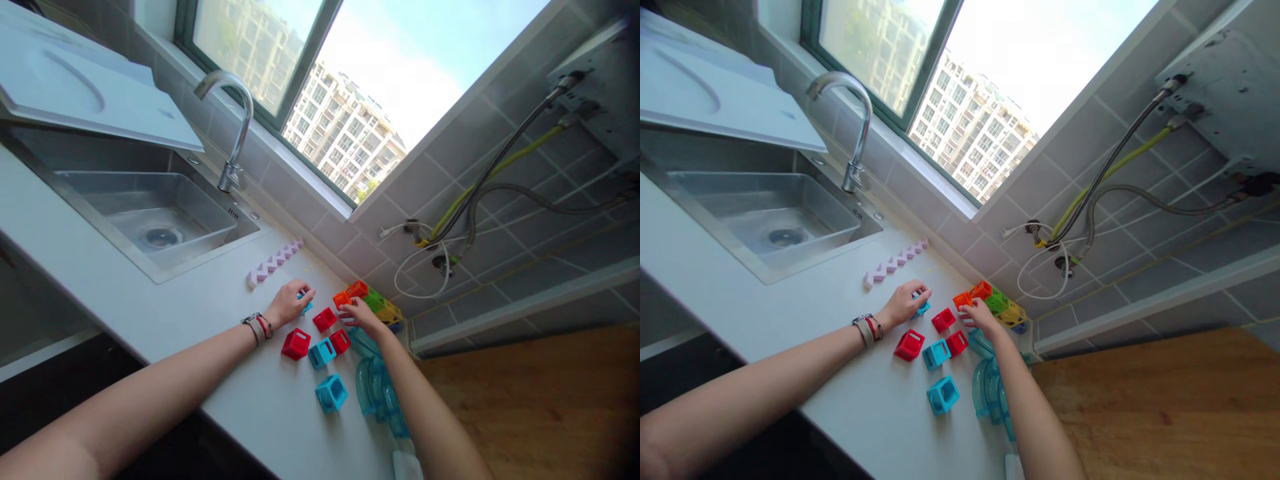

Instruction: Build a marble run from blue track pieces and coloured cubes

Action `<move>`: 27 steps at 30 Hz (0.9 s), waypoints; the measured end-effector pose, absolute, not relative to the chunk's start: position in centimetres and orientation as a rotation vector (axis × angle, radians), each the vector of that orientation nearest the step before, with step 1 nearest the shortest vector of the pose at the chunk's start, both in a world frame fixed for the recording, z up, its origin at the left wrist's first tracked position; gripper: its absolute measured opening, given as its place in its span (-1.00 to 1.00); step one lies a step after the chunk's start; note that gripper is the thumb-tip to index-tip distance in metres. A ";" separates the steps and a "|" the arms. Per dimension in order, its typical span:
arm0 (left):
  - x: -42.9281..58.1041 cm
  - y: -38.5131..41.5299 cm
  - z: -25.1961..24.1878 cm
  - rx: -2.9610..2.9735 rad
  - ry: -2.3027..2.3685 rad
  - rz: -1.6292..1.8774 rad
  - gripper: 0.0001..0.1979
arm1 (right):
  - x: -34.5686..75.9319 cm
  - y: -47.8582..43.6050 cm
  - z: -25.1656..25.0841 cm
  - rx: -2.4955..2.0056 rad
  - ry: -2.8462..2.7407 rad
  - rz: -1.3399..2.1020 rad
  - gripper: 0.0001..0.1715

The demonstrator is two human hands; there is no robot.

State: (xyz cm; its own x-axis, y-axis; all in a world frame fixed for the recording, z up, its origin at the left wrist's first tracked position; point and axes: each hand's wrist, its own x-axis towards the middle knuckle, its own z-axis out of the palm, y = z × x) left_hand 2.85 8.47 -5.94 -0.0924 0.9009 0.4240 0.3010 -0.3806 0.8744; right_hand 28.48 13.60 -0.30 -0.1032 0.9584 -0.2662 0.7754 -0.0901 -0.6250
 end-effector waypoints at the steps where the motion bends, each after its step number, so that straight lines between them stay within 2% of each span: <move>1: 2.9 8.5 -6.0 1.659 1.312 1.498 -0.70 | 28.4 13.7 -0.7 -1.918 -1.905 0.945 -0.65; 7: 2.7 8.5 -6.0 1.625 1.318 1.503 -0.66 | 27.9 14.6 -2.7 -1.960 -2.005 0.700 -0.58; 11: 2.6 8.5 -6.0 1.614 1.320 1.509 -0.66 | 28.6 15.1 -2.1 -1.931 -2.137 0.565 -0.27; 13: 2.6 8.5 -6.0 1.603 1.319 1.512 -0.66 | 29.3 15.6 -1.0 -1.925 -2.175 0.490 -0.20; 17: 2.6 8.3 -5.9 1.579 1.288 1.515 -0.70 | 30.7 17.2 1.3 -1.953 -2.123 0.234 -0.46; 20: 2.6 8.0 -5.6 1.569 1.263 1.511 -0.73 | 31.4 18.2 1.8 -2.008 -2.042 0.064 -0.48; 23: 2.6 7.9 -5.5 1.538 1.256 1.515 -0.73 | 31.8 18.7 1.2 -2.041 -2.043 0.020 -0.49; 27: 2.7 8.0 -5.7 1.460 1.243 1.505 -0.68 | 32.0 19.0 0.6 -2.057 -2.088 0.068 -0.71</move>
